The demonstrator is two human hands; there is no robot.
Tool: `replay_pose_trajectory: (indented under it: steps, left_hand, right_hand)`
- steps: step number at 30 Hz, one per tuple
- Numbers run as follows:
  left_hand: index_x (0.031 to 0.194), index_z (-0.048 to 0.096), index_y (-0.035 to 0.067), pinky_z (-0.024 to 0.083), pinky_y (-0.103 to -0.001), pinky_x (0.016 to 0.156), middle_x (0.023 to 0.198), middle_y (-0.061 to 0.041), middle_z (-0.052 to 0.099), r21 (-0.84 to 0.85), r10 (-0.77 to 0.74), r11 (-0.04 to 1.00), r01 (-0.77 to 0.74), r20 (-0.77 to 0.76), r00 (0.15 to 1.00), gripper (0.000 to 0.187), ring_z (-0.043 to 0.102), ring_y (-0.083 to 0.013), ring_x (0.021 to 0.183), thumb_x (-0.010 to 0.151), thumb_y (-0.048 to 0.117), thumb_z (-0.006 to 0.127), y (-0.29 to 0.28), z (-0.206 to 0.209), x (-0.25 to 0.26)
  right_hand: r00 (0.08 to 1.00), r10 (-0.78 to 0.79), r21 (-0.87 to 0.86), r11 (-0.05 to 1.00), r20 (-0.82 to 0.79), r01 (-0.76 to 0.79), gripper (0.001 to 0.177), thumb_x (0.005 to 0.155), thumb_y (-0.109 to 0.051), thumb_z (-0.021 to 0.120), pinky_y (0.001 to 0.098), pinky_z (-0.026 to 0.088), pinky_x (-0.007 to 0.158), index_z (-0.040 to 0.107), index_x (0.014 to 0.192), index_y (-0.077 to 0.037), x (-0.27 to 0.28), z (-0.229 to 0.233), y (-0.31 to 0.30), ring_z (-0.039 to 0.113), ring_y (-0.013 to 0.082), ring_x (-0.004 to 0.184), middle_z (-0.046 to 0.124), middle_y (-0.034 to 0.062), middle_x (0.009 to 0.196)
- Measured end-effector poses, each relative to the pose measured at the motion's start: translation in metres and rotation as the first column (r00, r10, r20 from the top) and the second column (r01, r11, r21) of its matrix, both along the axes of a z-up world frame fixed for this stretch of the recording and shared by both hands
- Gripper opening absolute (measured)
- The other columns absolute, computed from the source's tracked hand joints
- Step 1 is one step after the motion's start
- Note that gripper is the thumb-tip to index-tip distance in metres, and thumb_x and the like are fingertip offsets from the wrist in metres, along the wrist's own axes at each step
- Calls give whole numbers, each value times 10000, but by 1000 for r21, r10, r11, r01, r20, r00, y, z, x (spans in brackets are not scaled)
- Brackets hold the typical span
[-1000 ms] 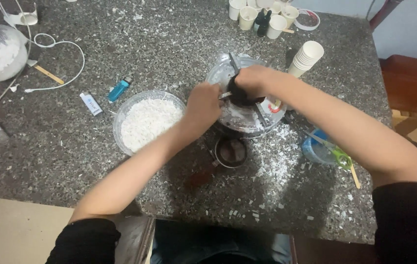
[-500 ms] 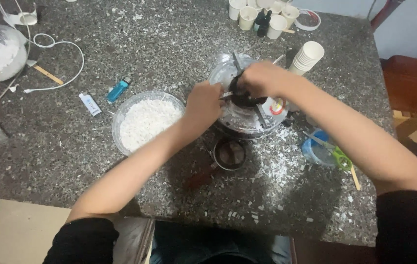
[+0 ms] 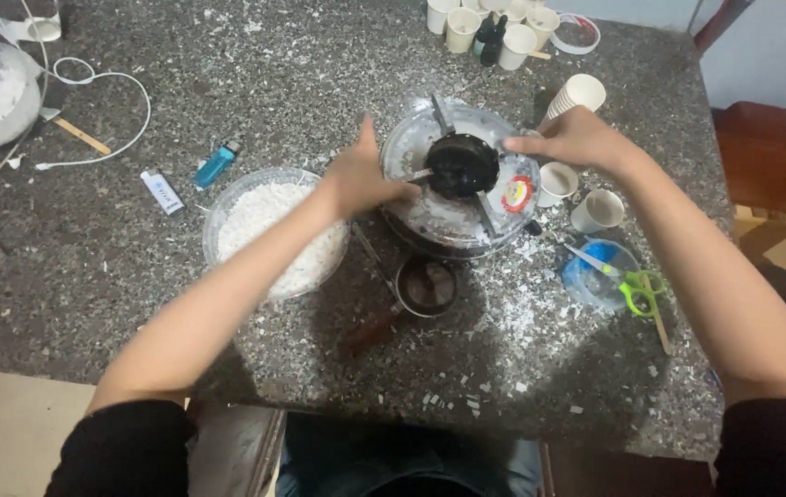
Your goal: Breaking down wax chunks by hand and preparing a melting station using a portable stove and lighter.
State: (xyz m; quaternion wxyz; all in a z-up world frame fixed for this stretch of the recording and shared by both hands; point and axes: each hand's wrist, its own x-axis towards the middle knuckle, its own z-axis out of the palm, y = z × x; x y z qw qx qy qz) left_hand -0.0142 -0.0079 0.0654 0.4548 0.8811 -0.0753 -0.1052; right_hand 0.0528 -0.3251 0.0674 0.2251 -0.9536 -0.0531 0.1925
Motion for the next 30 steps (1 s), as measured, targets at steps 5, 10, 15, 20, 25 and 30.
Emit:
replay_pose_trajectory:
  steps: [5, 10, 15, 20, 25, 30]
  left_hand:
    - [1615, -11, 50, 685, -313, 693, 1331, -259, 629, -310, -145, 947, -83, -644, 752, 1227, 762, -256, 844, 728, 54, 836, 5, 2, 27]
    - [1588, 157, 9, 368, -559, 1214, 1688, -155, 207, -144, 23, 976, -166, -683, 730, 1209, 301, -356, 1537, 624, 288, 832, -2, 10, 35]
    - [1528, 309, 15, 521, -452, 1128, 1594, -138, 391, 30, 143, 988, -153, -569, 810, 824, 456, -300, 1442, 829, 68, 742, 3, -5, 44]
    - [1439, 430, 40, 702, -396, 933, 1348, -121, 644, -243, 97, 963, -116, -87, 991, 834, 607, -293, 1283, 705, -19, 821, 16, 13, 51]
    - [1568, 212, 201, 573, -498, 985, 1498, -202, 541, -2, -46, 999, 52, 461, 886, 1124, 581, -374, 1317, 717, -81, 888, 34, 27, 39]
    - [1591, 247, 221, 662, -364, 570, 1342, -302, 589, 466, -328, 868, 174, 274, 904, 893, 714, -310, 833, 883, -99, 687, 31, 26, 23]
  right_hand:
    - [934, -88, 96, 987, -346, 128, 809, 778, -675, 650, 210, 405, 492, 725, 1204, 8, 5, 12, 9, 304, 61, 411, 338, -42, 450]
    - [951, -70, -1, 997, -302, 73, 717, 803, -779, 585, 287, 509, 669, 582, 764, -63, 13, 8, 14, 283, 70, 404, 331, -31, 426]
    - [910, -103, 59, 989, -401, 138, 618, 970, -641, 647, 218, 209, 413, 523, 635, -137, 32, -9, 8, 263, 58, 384, 363, -48, 434]
    - [958, -274, 256, 935, 89, 244, 484, 832, -462, 838, 322, 632, 863, 605, 976, -63, 3, 53, 20, 706, 196, 1024, 713, 63, 1098]
    - [698, 12, 65, 994, 716, -84, 653, 784, -224, 930, 360, 474, 733, 585, 1285, 12, -32, 41, 10, 607, 264, 956, 665, 161, 1178]
    - [605, 420, -532, 847, 676, 6, 374, 1005, -295, 720, 178, 401, 327, 533, 1200, -36, -43, -35, -8, 555, 92, 523, 641, -30, 775]
